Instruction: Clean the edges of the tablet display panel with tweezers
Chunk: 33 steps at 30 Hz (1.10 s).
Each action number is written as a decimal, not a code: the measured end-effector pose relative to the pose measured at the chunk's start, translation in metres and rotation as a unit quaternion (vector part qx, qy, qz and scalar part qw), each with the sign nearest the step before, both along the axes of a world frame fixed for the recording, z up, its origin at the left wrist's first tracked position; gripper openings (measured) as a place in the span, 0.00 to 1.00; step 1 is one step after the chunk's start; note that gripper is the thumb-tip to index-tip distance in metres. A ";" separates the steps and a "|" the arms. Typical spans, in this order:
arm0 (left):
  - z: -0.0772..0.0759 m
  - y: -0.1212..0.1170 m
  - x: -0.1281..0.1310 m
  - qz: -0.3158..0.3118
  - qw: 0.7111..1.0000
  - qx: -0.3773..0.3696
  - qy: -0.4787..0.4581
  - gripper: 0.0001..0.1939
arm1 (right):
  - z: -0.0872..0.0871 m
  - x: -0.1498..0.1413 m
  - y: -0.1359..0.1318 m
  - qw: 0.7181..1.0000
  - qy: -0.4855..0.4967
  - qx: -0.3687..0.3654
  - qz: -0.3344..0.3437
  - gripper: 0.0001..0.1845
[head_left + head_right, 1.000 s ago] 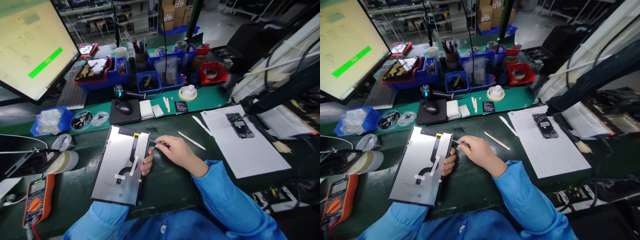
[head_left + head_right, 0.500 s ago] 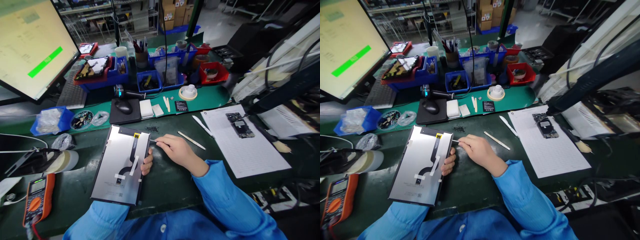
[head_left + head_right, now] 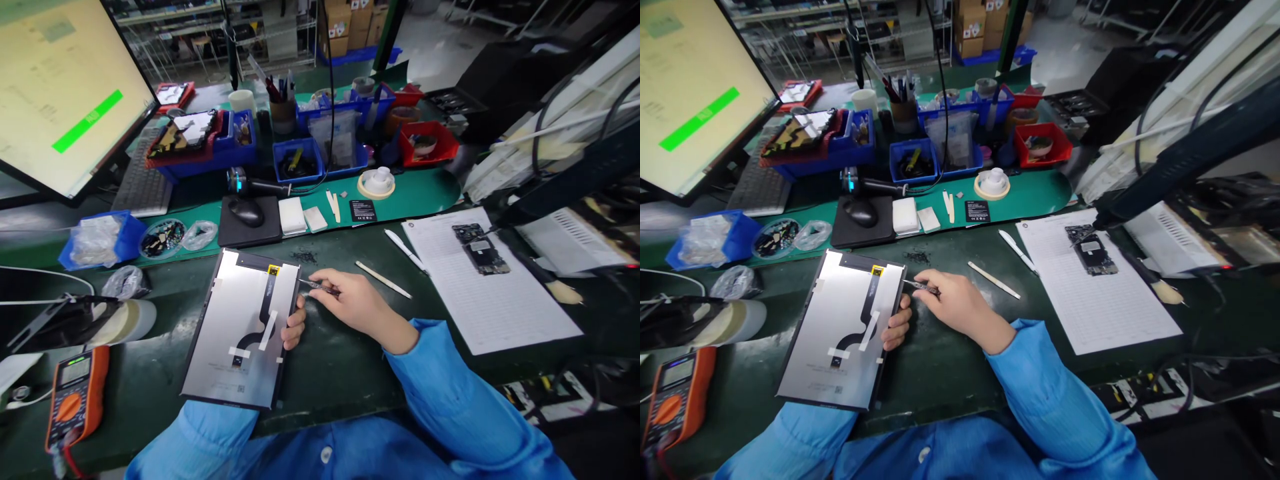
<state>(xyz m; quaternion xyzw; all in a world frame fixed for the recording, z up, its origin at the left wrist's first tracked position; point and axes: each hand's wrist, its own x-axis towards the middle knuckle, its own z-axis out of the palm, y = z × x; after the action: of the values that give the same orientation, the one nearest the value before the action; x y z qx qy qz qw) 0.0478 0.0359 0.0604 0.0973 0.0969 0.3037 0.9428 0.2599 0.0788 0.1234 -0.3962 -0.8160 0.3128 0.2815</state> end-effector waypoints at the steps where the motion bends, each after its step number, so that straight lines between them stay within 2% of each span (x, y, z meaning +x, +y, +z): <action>1: 0.000 0.000 0.000 0.000 1.000 -0.001 0.003 0.16 | 0.000 0.000 0.000 1.000 0.000 0.003 0.001 0.09; 6: 0.002 0.000 0.001 -0.002 1.000 -0.006 0.016 0.17 | -0.001 0.001 0.001 0.999 -0.033 0.040 0.016 0.10; 11: 0.002 -0.002 0.000 0.007 0.999 -0.009 0.030 0.16 | 0.000 0.000 -0.001 1.000 -0.009 -0.011 -0.004 0.08; 14: 0.004 -0.001 -0.001 0.000 1.000 -0.005 0.019 0.16 | 0.000 0.000 0.000 1.000 -0.014 0.018 0.008 0.06; 17: 0.004 -0.001 -0.001 -0.001 1.000 -0.010 0.026 0.17 | 0.000 0.000 0.000 0.999 -0.023 0.038 0.014 0.09; 22: 0.001 -0.002 -0.001 0.005 1.000 -0.009 0.014 0.16 | 0.000 0.000 -0.002 1.000 -0.012 -0.014 -0.007 0.09; 27: 0.009 -0.005 -0.002 0.009 0.999 -0.011 0.034 0.15 | 0.001 0.000 -0.001 0.999 -0.025 0.031 0.017 0.09; 33: 0.012 -0.005 -0.003 0.010 1.000 -0.004 0.028 0.13 | 0.002 0.000 -0.002 1.000 -0.002 -0.010 0.003 0.08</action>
<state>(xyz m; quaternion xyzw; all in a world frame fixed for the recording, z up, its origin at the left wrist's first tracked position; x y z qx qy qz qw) 0.0452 0.0309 0.0721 0.1011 0.1253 0.3100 0.9370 0.2599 0.0766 0.1249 -0.3975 -0.8144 0.3211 0.2750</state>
